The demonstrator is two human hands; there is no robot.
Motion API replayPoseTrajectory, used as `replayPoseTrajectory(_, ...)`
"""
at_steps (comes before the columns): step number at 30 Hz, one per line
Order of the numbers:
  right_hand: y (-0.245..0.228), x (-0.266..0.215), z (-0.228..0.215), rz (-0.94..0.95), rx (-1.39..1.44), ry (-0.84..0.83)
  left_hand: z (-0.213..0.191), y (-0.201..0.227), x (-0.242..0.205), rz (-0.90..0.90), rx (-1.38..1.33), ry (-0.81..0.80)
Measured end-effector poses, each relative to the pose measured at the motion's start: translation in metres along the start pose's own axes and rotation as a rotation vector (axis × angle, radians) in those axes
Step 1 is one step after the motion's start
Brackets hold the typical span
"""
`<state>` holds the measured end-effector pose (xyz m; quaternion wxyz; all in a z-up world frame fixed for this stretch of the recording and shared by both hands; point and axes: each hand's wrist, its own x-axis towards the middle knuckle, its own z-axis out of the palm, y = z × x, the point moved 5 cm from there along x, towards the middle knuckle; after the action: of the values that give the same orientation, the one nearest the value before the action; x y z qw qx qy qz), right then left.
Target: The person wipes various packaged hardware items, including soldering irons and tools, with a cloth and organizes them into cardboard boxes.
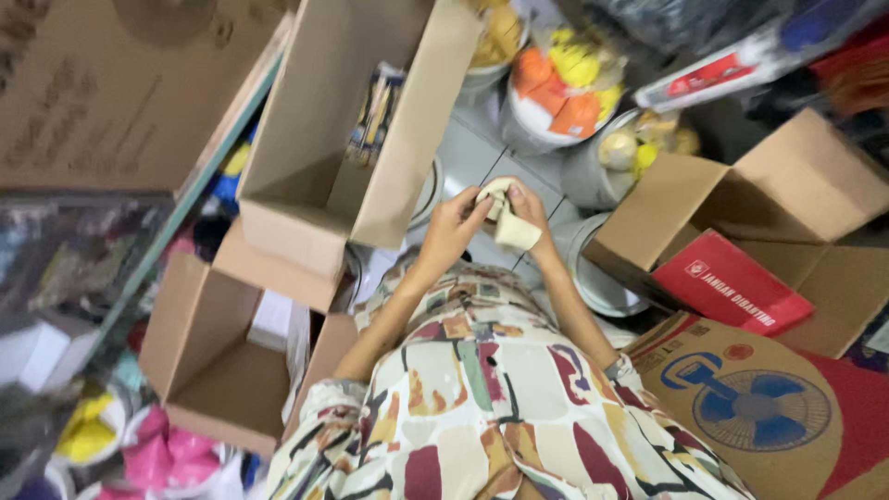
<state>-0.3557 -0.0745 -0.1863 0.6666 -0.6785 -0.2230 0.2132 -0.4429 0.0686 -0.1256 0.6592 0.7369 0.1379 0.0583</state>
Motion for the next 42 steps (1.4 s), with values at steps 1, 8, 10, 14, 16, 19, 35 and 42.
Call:
replayPoseTrajectory(1,0.012,-0.003,0.003,0.033,0.024,-0.016,-0.004,-0.005,-0.008,0.007,-0.016,-0.003)
replayPoseTrajectory(8,0.027,-0.019,0.025,0.065,0.054,0.003,-0.031,-0.006,-0.042,0.050,-0.074,0.058)
replayPoseTrajectory(10,0.027,-0.012,0.033,0.178,0.158,-0.014,-0.044,-0.007,-0.042,0.033,-0.080,0.060)
replayPoseTrajectory(14,0.029,0.005,0.064,0.228,0.300,-0.007,-0.077,-0.012,-0.037,-0.012,-0.036,0.045)
replayPoseTrajectory(16,0.028,0.017,0.088,0.195,0.293,0.020,-0.097,-0.008,-0.028,-0.002,-0.001,0.054)
replayPoseTrajectory(19,0.035,0.030,0.123,0.221,0.248,0.046,-0.131,-0.012,-0.016,0.008,0.011,0.085)
replayPoseTrajectory(35,0.050,0.112,0.208,0.094,-0.596,-0.030,-0.231,-0.179,0.158,-0.321,0.526,0.042)
replayPoseTrajectory(42,0.109,0.106,0.208,-0.113,-0.624,0.108,-0.199,-0.465,0.235,-0.441,0.300,0.106)
